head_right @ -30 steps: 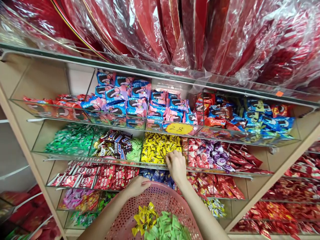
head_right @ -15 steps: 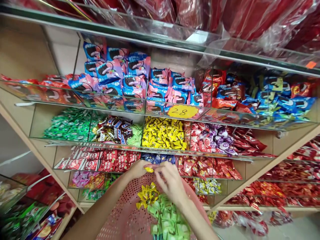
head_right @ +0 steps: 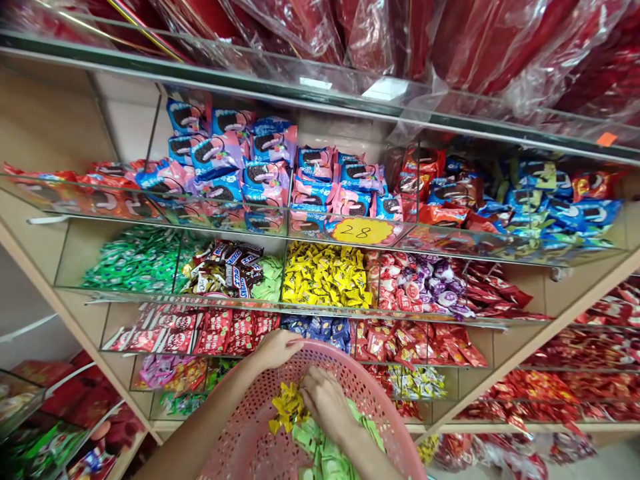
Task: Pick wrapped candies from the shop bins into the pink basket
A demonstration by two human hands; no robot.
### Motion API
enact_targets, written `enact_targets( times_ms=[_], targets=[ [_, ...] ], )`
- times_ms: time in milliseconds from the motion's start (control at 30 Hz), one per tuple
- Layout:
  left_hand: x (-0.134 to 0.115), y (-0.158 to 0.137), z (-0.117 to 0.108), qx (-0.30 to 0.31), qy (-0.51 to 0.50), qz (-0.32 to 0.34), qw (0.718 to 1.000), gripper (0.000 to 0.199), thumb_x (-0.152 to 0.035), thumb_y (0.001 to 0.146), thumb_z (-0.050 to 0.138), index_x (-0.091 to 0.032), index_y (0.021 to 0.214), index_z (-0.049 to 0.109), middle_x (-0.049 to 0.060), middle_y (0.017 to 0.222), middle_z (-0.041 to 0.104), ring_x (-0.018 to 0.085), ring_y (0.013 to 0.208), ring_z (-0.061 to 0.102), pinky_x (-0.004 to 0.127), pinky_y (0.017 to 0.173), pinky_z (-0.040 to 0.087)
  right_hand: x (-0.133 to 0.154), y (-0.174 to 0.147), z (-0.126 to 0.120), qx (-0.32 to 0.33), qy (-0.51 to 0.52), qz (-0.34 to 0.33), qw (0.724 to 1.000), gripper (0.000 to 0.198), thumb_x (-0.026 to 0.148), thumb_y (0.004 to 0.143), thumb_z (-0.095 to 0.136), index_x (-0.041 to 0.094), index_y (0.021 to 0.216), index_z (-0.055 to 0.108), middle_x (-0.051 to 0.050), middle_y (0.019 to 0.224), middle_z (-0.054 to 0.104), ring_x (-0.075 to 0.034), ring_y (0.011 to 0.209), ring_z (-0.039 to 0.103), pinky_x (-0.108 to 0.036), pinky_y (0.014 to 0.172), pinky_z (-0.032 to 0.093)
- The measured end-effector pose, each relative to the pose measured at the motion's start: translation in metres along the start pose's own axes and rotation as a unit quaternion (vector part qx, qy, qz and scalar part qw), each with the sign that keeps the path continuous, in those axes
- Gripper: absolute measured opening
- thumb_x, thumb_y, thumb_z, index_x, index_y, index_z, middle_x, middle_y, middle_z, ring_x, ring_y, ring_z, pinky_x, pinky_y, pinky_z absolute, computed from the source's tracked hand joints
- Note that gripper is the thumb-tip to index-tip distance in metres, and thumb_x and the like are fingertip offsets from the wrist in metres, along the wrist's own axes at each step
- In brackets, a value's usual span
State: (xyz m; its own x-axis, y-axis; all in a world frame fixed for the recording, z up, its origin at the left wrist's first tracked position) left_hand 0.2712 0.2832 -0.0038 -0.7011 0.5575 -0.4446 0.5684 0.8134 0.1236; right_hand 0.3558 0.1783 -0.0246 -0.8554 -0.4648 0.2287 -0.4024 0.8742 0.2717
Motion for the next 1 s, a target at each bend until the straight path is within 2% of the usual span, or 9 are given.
enact_targets(
  times_ms=[100,167,267,400,500,600,733,867,1000],
  targets=[
    [0.001,0.000,0.001,-0.005,0.003,0.002,1.000,0.037,-0.042,0.088,0.037,-0.021,0.071,0.061,0.003,0.074,0.069,0.015,0.066,0.058,0.025,0.054,0.023,0.002,0.002,-0.021,-0.050,0.011,0.015,0.999,0.017,0.019,0.093,0.042,0.020,0.080,0.054,-0.005,0.085,0.058,-0.019,0.080,0.055,-0.031,0.072,0.043],
    [0.002,0.000,0.001,-0.007,0.006,0.000,1.000,0.037,-0.042,0.088,0.037,-0.021,0.071,0.062,0.003,0.072,0.069,0.015,0.065,0.058,0.025,0.054,0.023,0.006,0.004,-0.044,-0.083,0.027,0.008,0.996,0.017,0.022,0.094,0.041,0.021,0.084,0.055,-0.005,0.085,0.059,-0.019,0.080,0.055,-0.032,0.071,0.044],
    [0.003,-0.001,0.000,-0.009,-0.001,-0.002,1.000,0.037,-0.042,0.088,0.036,-0.021,0.071,0.062,0.002,0.068,0.066,0.014,0.062,0.055,0.025,0.053,0.022,0.006,0.008,-0.094,-0.147,0.055,-0.014,0.988,0.017,0.025,0.095,0.042,0.021,0.089,0.056,-0.005,0.087,0.060,-0.019,0.081,0.056,-0.033,0.073,0.044],
    [0.002,-0.001,-0.002,-0.012,-0.013,-0.003,1.000,0.036,-0.042,0.087,0.037,-0.020,0.066,0.057,0.001,0.063,0.062,0.013,0.059,0.053,0.024,0.052,0.021,-0.012,0.017,-0.166,-0.232,0.040,-0.018,0.972,0.013,0.028,0.094,0.047,0.020,0.091,0.058,-0.006,0.092,0.061,-0.020,0.088,0.056,-0.034,0.078,0.044],
    [0.002,-0.001,-0.003,-0.008,-0.018,-0.010,1.000,0.035,-0.041,0.086,0.037,-0.019,0.065,0.055,0.002,0.063,0.061,0.013,0.060,0.054,0.024,0.053,0.022,-0.033,0.032,-0.198,-0.261,-0.006,0.012,0.965,0.015,0.030,0.092,0.050,0.020,0.088,0.060,-0.006,0.091,0.061,-0.021,0.087,0.055,-0.034,0.078,0.043],
    [0.002,-0.002,-0.002,-0.003,-0.023,-0.020,1.000,0.035,-0.042,0.086,0.037,-0.020,0.066,0.056,0.003,0.065,0.063,0.014,0.062,0.056,0.024,0.054,0.023,-0.054,0.050,-0.204,-0.252,-0.045,0.061,0.965,0.020,0.031,0.090,0.051,0.019,0.079,0.062,-0.006,0.086,0.061,-0.021,0.084,0.055,-0.034,0.077,0.042],
    [0.005,-0.003,0.000,-0.004,-0.033,-0.022,0.999,0.035,-0.042,0.086,0.037,-0.020,0.066,0.055,0.002,0.066,0.063,0.014,0.064,0.057,0.023,0.054,0.024,-0.070,0.068,-0.192,-0.219,-0.079,0.115,0.966,0.030,0.034,0.090,0.049,0.019,0.067,0.061,-0.006,0.078,0.059,-0.021,0.079,0.054,-0.032,0.071,0.040],
    [0.008,-0.001,0.001,-0.004,-0.033,-0.020,0.999,0.036,-0.043,0.086,0.037,-0.020,0.065,0.054,0.001,0.065,0.062,0.014,0.064,0.057,0.023,0.054,0.024,-0.073,0.073,-0.185,-0.210,-0.091,0.126,0.965,0.028,0.030,0.088,0.049,0.019,0.064,0.058,-0.004,0.074,0.057,-0.019,0.075,0.053,-0.030,0.069,0.038],
    [0.007,0.000,0.000,-0.005,-0.031,-0.012,0.999,0.036,-0.042,0.087,0.037,-0.020,0.068,0.057,0.001,0.067,0.064,0.014,0.065,0.058,0.023,0.055,0.025,-0.075,0.070,-0.197,-0.245,-0.064,0.132,0.958,0.030,0.031,0.088,0.046,0.019,0.063,0.057,-0.005,0.074,0.056,-0.019,0.074,0.054,-0.030,0.068,0.039]
  ],
)
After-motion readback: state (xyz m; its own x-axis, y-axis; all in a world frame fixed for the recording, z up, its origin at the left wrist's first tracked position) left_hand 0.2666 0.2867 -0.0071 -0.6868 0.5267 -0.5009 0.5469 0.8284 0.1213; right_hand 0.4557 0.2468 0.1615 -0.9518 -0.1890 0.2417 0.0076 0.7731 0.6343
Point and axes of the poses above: each hand's wrist, its own y-axis towards the middle knuckle, its own z-axis out of the palm, x = y × z, the point moved 8 cm from there along y, towards the middle knuckle
